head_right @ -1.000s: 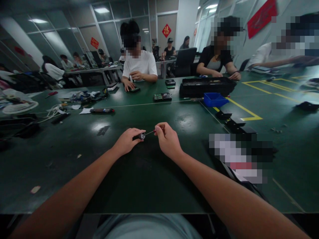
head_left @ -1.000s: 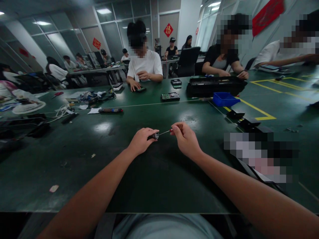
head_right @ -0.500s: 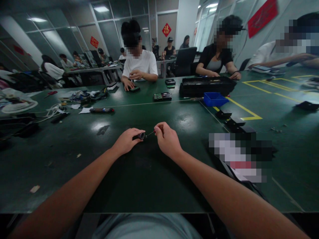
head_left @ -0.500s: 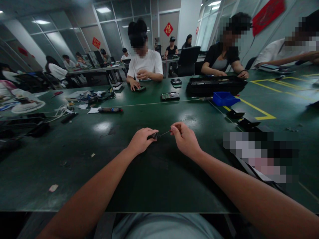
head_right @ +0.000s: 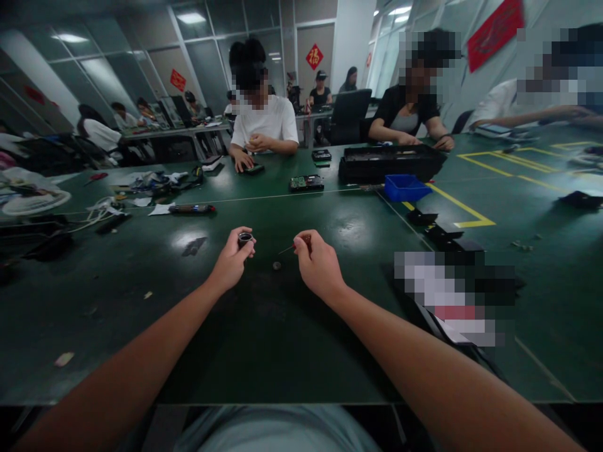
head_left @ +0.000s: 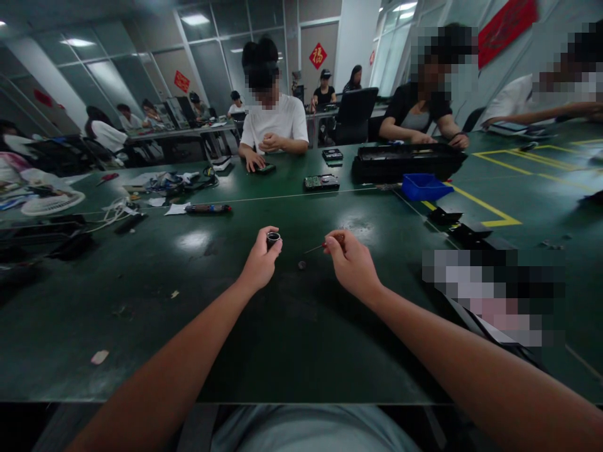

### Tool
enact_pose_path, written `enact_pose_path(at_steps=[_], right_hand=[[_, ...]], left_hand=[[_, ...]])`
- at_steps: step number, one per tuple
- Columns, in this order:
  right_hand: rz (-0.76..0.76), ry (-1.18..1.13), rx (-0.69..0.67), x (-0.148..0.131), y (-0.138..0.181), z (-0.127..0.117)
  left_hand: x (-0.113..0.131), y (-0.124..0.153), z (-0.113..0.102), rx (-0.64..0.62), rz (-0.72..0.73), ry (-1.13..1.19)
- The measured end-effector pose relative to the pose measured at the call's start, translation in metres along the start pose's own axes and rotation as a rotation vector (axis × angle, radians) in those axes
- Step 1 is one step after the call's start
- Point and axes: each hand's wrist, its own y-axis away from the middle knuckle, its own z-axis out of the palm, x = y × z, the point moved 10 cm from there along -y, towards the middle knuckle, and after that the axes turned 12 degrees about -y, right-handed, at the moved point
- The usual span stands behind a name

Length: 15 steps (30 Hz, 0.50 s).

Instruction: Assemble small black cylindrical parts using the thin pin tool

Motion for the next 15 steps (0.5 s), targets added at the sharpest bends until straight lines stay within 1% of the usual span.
enact_pose_path(at_steps=[3,5,8,10,12,15], right_hand=[[0.001,-0.001,0.007,0.000,0.000,-0.001],[0.000,-0.004,0.011,0.000,-0.001,-0.001],[-0.002,-0.011,0.015,-0.001,0.000,-0.001],[0.002,-0.008,0.012,-0.002,0.000,-0.001],[0.007,-0.002,0.011,-0.003,-0.001,-0.001],[0.006,0.003,0.011,-0.002,-0.002,-0.002]], left_hand=[[0.002,0.003,0.006,-0.073,-0.034,0.010],[0.014,0.006,0.006,-0.098,0.001,-0.081],[0.041,0.010,0.007,-0.115,0.162,-0.304],[0.054,0.015,0.016,-0.177,0.268,-0.423],[0.055,0.019,0.028,-0.257,0.321,-0.515],[0.049,0.023,0.043,-0.335,0.339,-0.646]])
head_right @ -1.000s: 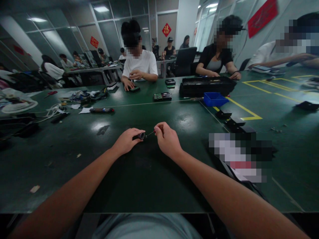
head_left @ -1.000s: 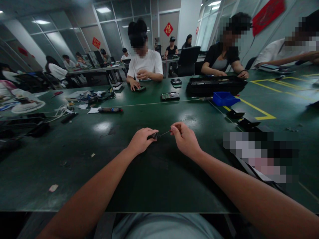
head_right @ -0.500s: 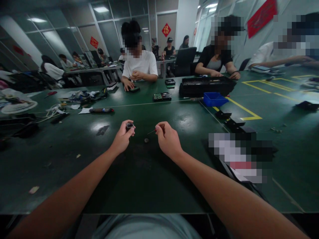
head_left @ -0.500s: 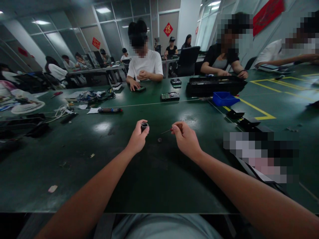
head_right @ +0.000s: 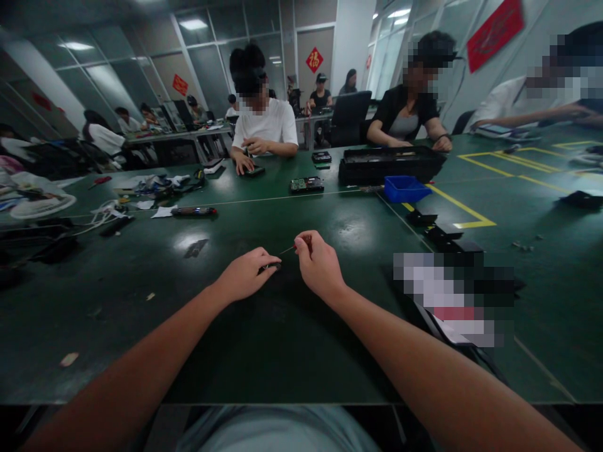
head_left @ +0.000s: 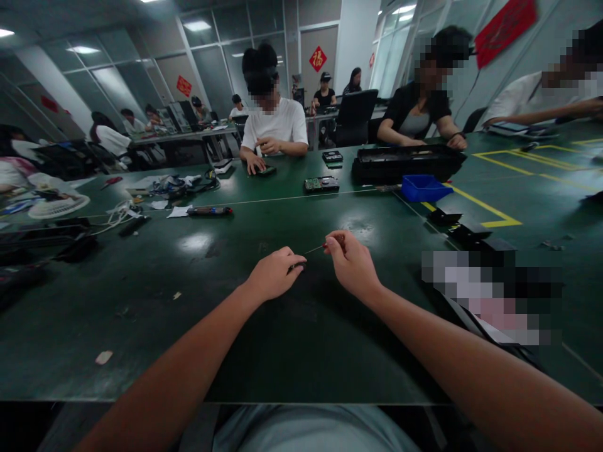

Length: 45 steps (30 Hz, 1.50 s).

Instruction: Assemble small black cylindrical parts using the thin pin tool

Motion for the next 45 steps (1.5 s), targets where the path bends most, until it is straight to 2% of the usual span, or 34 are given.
enact_pose_path(at_steps=[6,16,20,23,25,28,33,38,41,45], right_hand=[[-0.006,0.015,0.009,0.003,-0.001,-0.001],[-0.002,0.007,-0.001,0.003,-0.001,0.001],[0.023,0.010,-0.018,0.004,-0.001,0.003],[0.039,0.005,-0.028,0.004,-0.001,0.003],[0.040,-0.003,-0.031,0.005,-0.001,0.003],[0.032,-0.015,-0.037,0.005,-0.001,0.004],[0.053,-0.005,-0.057,0.007,-0.001,0.006],[0.054,-0.016,-0.043,0.008,-0.001,0.005],[0.065,-0.021,-0.048,0.007,-0.001,0.005],[0.065,-0.018,-0.067,0.006,0.000,0.007]], left_hand=[[0.003,-0.004,0.012,-0.097,0.004,-0.152],[-0.013,-0.002,0.009,-0.170,-0.055,-0.123],[-0.016,-0.001,0.007,-0.147,-0.071,-0.135],[-0.021,-0.001,-0.003,-0.061,-0.114,-0.084],[-0.027,-0.001,-0.013,0.029,-0.162,0.038],[-0.045,0.002,-0.022,0.129,-0.286,0.379],[-0.072,0.010,-0.010,0.173,-0.554,1.004],[-0.090,0.021,0.003,0.224,-0.803,1.572],[-0.098,0.027,0.000,0.256,-0.880,1.762],[-0.116,0.038,-0.014,0.354,-0.901,1.834]])
